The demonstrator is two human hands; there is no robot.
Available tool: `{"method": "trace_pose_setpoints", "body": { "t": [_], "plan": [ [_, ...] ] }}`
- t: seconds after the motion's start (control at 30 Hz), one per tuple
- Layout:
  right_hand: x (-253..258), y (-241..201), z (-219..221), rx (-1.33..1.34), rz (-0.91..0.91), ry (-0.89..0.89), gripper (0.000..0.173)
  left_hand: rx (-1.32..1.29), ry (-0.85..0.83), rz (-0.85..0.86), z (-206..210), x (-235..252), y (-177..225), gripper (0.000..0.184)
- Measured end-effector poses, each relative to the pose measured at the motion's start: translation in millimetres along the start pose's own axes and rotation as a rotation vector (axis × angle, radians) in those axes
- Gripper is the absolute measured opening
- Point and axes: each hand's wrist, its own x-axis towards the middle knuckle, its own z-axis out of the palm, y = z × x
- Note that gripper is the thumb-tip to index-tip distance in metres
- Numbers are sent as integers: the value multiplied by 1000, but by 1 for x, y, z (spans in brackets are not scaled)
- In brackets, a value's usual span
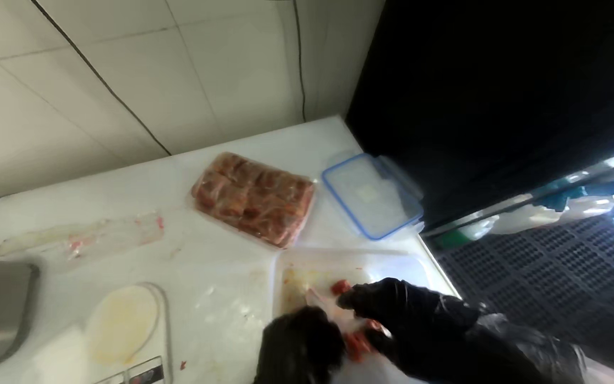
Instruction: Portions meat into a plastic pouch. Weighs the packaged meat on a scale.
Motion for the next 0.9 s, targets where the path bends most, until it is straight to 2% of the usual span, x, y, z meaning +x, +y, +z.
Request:
{"method": "trace_pose_setpoints", "body": {
  "t": [0.1, 0.17, 0.23, 0.27, 0.3, 0.37, 0.4, 0.43, 0.5, 0.53, 0.57, 0.63, 0.67, 0.7, 0.77, 0.9],
  "plan": [
    [6, -1, 7, -166, -103, 241, 17, -30, 91, -96, -13, 11, -2, 18],
    [13, -8, 6, -204, -236, 427, 12, 199, 128, -105, -25, 23, 3, 28],
    [18, -20, -3, -161, -316, 527, 9, 376, 95, -113, -37, 36, 9, 43],
    [19, -24, -8, -141, -367, 572, 8, 342, 41, -134, -44, 43, 10, 42],
    [21, -26, -14, -119, -422, 608, 9, 239, -28, -147, -52, 49, 9, 33],
    [22, -22, -21, 7, -517, 692, 9, -129, -118, -162, -62, 58, 3, 11],
    [20, -17, -22, 105, -528, 752, 8, -244, -115, -150, -64, 59, 2, 7],
    [19, -8, -21, 190, -511, 820, 10, -264, -89, -124, -67, 59, 3, 7],
    [20, 16, -3, 198, -327, 883, 15, -222, -31, -54, -72, 54, 2, 11],
    [24, 30, 13, 141, -194, 798, 16, -193, -14, -23, -74, 52, 2, 12],
    [28, 43, 29, 75, -67, 590, 19, -175, -4, -6, -75, 52, 2, 12],
    [45, 62, 56, -78, 120, 47, 42, -212, -6, -17, -68, 57, -2, 11],
    [55, 69, 70, -139, 167, -96, 51, -254, -1, -42, -61, 61, -6, 10],
    [62, 74, 82, -167, 217, -165, 58, -274, 12, -71, -51, 65, -12, 10],
    [66, 72, 99, -175, 349, -215, 68, -60, 59, -93, -30, 67, -19, 14],
    [59, 60, 118, -171, 521, -279, 61, 460, 310, -34, 8, 70, -19, 16]
  ]
}}
